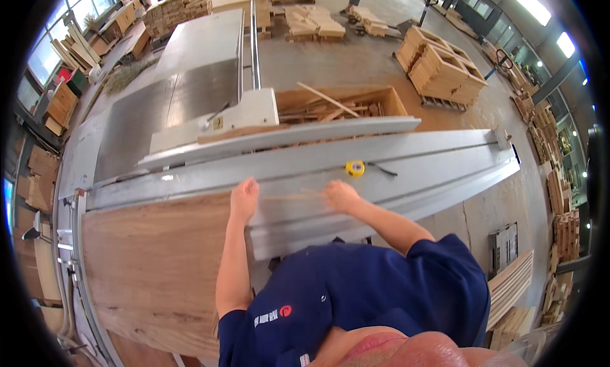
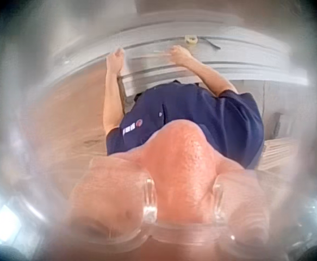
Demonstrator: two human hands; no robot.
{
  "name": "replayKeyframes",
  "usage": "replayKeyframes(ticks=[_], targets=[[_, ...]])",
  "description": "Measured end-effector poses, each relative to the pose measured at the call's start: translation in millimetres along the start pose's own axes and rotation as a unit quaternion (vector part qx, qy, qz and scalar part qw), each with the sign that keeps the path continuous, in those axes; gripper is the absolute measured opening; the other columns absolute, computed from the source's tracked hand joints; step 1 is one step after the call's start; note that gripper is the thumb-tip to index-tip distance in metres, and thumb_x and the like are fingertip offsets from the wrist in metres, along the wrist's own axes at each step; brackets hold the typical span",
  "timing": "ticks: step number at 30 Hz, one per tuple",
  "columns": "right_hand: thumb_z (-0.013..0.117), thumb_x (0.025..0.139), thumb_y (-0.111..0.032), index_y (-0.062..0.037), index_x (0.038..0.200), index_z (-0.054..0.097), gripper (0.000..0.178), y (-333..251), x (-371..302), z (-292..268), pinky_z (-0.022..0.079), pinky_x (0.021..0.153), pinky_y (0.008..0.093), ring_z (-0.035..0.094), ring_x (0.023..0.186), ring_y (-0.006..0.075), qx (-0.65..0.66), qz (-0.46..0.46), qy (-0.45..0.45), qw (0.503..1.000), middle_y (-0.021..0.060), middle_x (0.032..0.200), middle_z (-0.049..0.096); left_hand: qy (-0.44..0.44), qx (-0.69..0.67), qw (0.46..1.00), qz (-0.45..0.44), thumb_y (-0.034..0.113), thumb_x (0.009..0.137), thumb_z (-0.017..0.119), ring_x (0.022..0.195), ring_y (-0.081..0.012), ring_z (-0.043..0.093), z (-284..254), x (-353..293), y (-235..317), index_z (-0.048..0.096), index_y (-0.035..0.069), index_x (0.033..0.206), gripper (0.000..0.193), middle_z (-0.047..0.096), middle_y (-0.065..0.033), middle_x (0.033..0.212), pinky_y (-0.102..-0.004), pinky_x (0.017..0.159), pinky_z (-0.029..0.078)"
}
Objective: The person collects thin wood strips and fits them into the edge of a larger wooden panel on a sliding table saw, then puts on safety glasses.
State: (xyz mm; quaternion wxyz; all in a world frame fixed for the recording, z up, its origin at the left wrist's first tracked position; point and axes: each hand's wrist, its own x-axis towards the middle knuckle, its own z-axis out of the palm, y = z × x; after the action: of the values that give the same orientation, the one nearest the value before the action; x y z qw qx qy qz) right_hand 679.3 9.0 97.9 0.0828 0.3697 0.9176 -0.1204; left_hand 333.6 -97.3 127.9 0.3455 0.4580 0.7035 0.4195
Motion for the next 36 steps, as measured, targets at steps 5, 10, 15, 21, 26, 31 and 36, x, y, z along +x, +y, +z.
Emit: replayKeyframes(ticks=[5,10,15,21,26,31,36], targets=[[0.068,0.086,-0.024,-0.0102,0.101,0.075,0.022,6.9,5.0,33.6,0.048,0.097,0.0416,0.062,0.104,0.0318,0.056,-0.045,0.114,0.991,0.0114,0.101,0.069,0.114,-0.108,0.978,0.139,0.01,0.099,0.068,0.11,-0.0157,0.065,-78.1,-68.6,120.3,0.066,0.0,0.13,0.033,0.072,-0.0081,0.117,-0.0323,0.1,0.051],[0.065,0.086,-0.019,-0.0082,0.092,0.072,0.014,0.5,-11.9,41.1,0.049,0.091,0.0462,0.061,0.1,0.0361,0.165,0.005,0.188,0.968,0.0144,0.093,0.066,0.16,-0.061,0.835,0.523,0.012,0.095,0.072,0.121,-0.0283,0.063,-157.8,-129.8,246.0,0.051,-0.006,0.144,0.056,0.064,-0.0201,0.133,-0.044,0.106,0.049],[0.065,0.089,-0.021,-0.0093,0.097,0.074,0.017,-16.5,-0.2,31.7,0.049,0.09,0.0468,0.061,0.1,0.0371,0.203,-0.002,0.22,0.954,0.0142,0.093,0.066,0.005,0.276,0.673,0.686,0.054,0.101,0.056,0.133,-0.0402,0.056,-260.9,-174.1,351.5,0.044,-0.005,0.15,0.077,0.053,-0.0229,0.148,-0.0546,0.114,0.042],[0.068,0.088,-0.02,-0.0095,0.099,0.074,0.017,16.2,-11.9,54.2,0.049,0.088,0.0457,0.061,0.097,0.0358,0.194,-0.01,0.257,0.947,0.0112,0.093,0.065,-0.107,0.301,0.687,0.653,0.052,0.102,0.056,0.129,-0.0386,0.057,-195.3,-133.0,357.3,0.046,-0.004,0.147,0.073,0.054,-0.0217,0.144,-0.0538,0.111,0.043],[0.066,0.087,-0.016,-0.0084,0.083,0.068,0.009,5.9,0.5,34.3,0.049,0.08,0.0496,0.062,0.09,0.0368,0.205,-0.092,0.256,0.94,0.0138,0.084,0.064,-0.05,0.252,0.76,0.597,0.051,0.102,0.056,0.127,-0.0373,0.057,-117.8,-124.7,368.3,0.047,-0.003,0.144,0.069,0.055,-0.0207,0.141,-0.0532,0.109,0.044],[0.066,0.085,-0.016,-0.008,0.077,0.066,0.012,15.2,-4.6,38.7,0.049,0.074,0.0521,0.063,0.082,0.0391,0.212,-0.125,0.258,0.934,0.016,0.081,0.065,0.027,0.258,0.801,0.539,0.049,0.102,0.056,0.124,-0.0359,0.057,-106.8,-101.0,347.3,0.049,-0.002,0.141,0.065,0.056,-0.0197,0.139,-0.0525,0.106,0.044],[0.07,0.085,-0.013,-0.0108,0.078,0.067,0.008,38.7,-14.1,33.0,0.05,0.07,0.05,0.062,0.078,0.0358,0.209,-0.129,0.288,0.926,0.0126,0.078,0.063,0.151,0.28,0.853,0.413,0.048,0.102,0.056,0.121,-0.0346,0.058,-145.4,-69.8,310.6,0.05,-0.002,0.138,0.062,0.056,-0.0187,0.136,-0.0519,0.104,0.045]])
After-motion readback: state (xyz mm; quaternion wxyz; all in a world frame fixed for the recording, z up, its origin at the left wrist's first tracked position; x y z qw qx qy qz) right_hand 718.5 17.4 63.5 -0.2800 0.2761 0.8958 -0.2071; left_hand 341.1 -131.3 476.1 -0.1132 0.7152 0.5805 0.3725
